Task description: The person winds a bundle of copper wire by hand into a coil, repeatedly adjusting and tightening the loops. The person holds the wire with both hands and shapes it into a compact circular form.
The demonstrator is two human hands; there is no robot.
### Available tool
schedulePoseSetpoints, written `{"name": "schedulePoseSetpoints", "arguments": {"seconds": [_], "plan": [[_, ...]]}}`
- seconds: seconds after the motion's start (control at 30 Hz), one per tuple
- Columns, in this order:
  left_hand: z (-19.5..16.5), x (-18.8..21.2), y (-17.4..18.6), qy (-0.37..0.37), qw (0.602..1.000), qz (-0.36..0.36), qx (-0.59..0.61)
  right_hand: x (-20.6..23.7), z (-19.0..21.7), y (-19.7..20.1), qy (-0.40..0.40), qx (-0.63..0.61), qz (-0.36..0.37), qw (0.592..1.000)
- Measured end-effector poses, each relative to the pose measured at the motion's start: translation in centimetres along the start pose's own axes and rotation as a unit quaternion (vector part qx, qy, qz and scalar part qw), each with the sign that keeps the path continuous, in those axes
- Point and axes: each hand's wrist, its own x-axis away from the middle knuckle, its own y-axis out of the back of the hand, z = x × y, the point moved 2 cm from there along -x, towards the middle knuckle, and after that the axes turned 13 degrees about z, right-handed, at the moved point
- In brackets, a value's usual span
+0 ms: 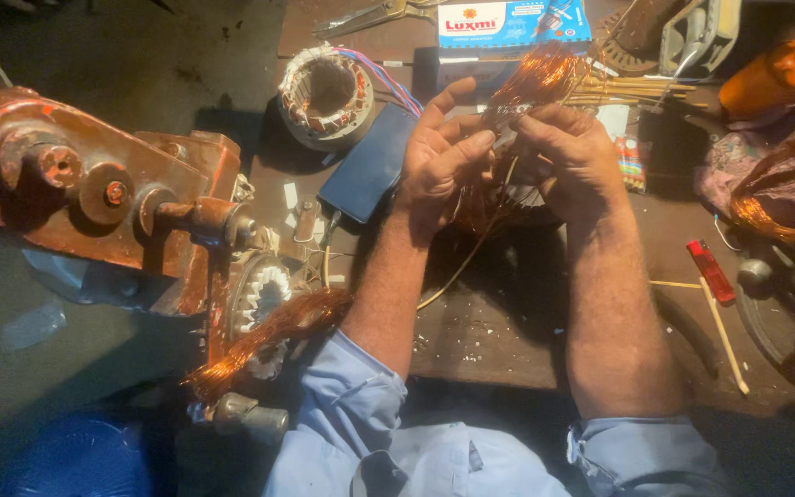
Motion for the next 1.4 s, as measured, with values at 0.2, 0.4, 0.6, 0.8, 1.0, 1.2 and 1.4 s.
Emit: {"name": "schedulePoseSetpoints", "arguments": {"seconds": [0.2,0.4,0.6,0.8,1.0,1.2,1.4], "plan": [[-0.1,0.11,0.28,-0.018,0.999,-0.019,-0.02,-0.04,0.28,0.35,-0.007,0.012,-0.006,1.0],[-0.15,0.02,0.81,-0.031,0.996,-0.079,-0.008,-0.34,0.32,0.29,0.017,-0.133,0.042,0.99],[0.07,-0.1,0.77,-0.028,0.997,-0.065,0.019,-0.05,0.46,0.49,0.002,-0.093,0.048,0.994],[0.31,-0.06,0.34,0.001,0.999,-0.036,-0.016,-0.06,-0.01,0.53,-0.001,-0.047,-0.019,0.999],[0.06,0.02,0.02,-0.018,0.996,-0.012,-0.083,-0.15,-0.08,0.14,0.006,-0.001,-0.019,1.0],[0.14,-0.01,0.52,-0.014,0.997,-0.057,-0.04,-0.04,0.4,0.08,-0.004,-0.013,-0.014,1.0],[0.2,-0.32,0.62,-0.019,0.997,-0.078,-0.003,-0.53,0.21,-0.07,-0.002,-0.086,0.045,0.995]]}}
